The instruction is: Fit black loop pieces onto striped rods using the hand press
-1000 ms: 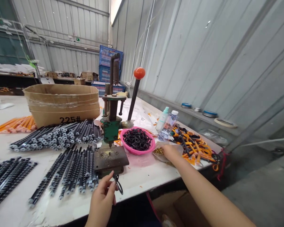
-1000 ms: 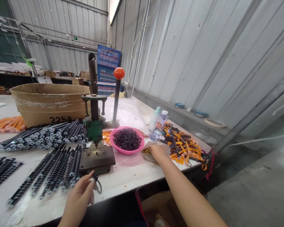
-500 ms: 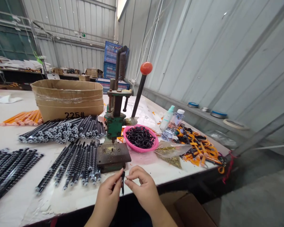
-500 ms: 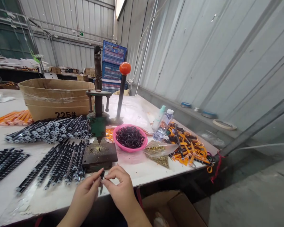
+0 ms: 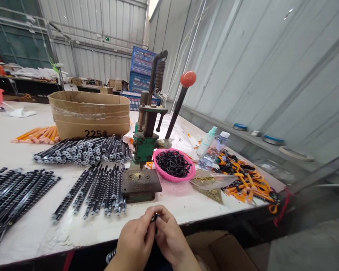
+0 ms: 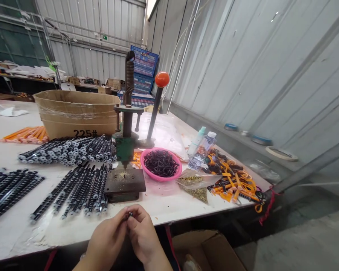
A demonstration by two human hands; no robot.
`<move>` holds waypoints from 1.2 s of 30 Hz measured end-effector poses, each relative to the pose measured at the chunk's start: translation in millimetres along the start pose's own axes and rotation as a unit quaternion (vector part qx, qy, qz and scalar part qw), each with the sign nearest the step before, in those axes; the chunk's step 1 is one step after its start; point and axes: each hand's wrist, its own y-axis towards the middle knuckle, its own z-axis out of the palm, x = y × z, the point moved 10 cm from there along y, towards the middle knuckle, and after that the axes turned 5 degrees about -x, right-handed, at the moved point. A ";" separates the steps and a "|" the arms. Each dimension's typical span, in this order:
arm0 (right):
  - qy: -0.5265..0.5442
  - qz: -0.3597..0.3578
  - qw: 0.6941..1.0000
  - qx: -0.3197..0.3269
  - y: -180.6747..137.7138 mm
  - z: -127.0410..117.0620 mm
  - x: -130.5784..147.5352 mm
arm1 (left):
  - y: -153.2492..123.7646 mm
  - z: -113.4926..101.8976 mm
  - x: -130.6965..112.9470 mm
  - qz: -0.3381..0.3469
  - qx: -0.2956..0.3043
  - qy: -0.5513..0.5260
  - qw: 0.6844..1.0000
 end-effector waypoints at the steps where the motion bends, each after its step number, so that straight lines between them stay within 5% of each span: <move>1: -0.025 -0.007 1.000 0.006 1.3 -1.1 0.8 | 3.3 -1.8 -1.3 0.016 0.010 0.031 0.999; 4: -0.236 -0.113 0.965 0.009 17.5 -3.7 24.1 | 26.0 -3.8 -4.5 0.058 0.081 0.119 0.988; 8: -0.548 -0.243 0.798 0.054 62.0 17.2 45.5 | 70.7 2.1 3.5 0.082 0.203 0.241 0.946; 10: -0.600 -0.269 0.751 0.056 87.5 23.9 47.5 | 93.6 1.5 10.6 0.087 0.208 0.275 0.935; 17: -0.647 -0.301 0.698 0.056 124.2 36.8 37.1 | 122.9 6.9 38.0 0.104 0.212 0.317 0.919; 27: -0.671 -0.374 0.631 0.107 92.1 49.1 43.3 | 108.8 11.8 38.9 0.175 0.213 0.405 0.872; 29: -0.648 -0.420 0.631 0.071 77.5 56.3 72.7 | 106.2 13.6 37.7 0.189 0.215 0.424 0.859; 32: -0.481 -0.527 0.694 -0.098 56.0 57.0 176.9 | 104.0 15.7 35.9 0.204 0.222 0.445 0.843; 34: -0.343 -0.456 0.805 -0.164 76.9 45.4 239.1 | 103.9 16.8 34.8 0.211 0.227 0.454 0.836; 36: -0.340 -0.391 0.847 -0.120 104.9 59.3 284.3 | 104.7 17.7 33.9 0.215 0.232 0.460 0.830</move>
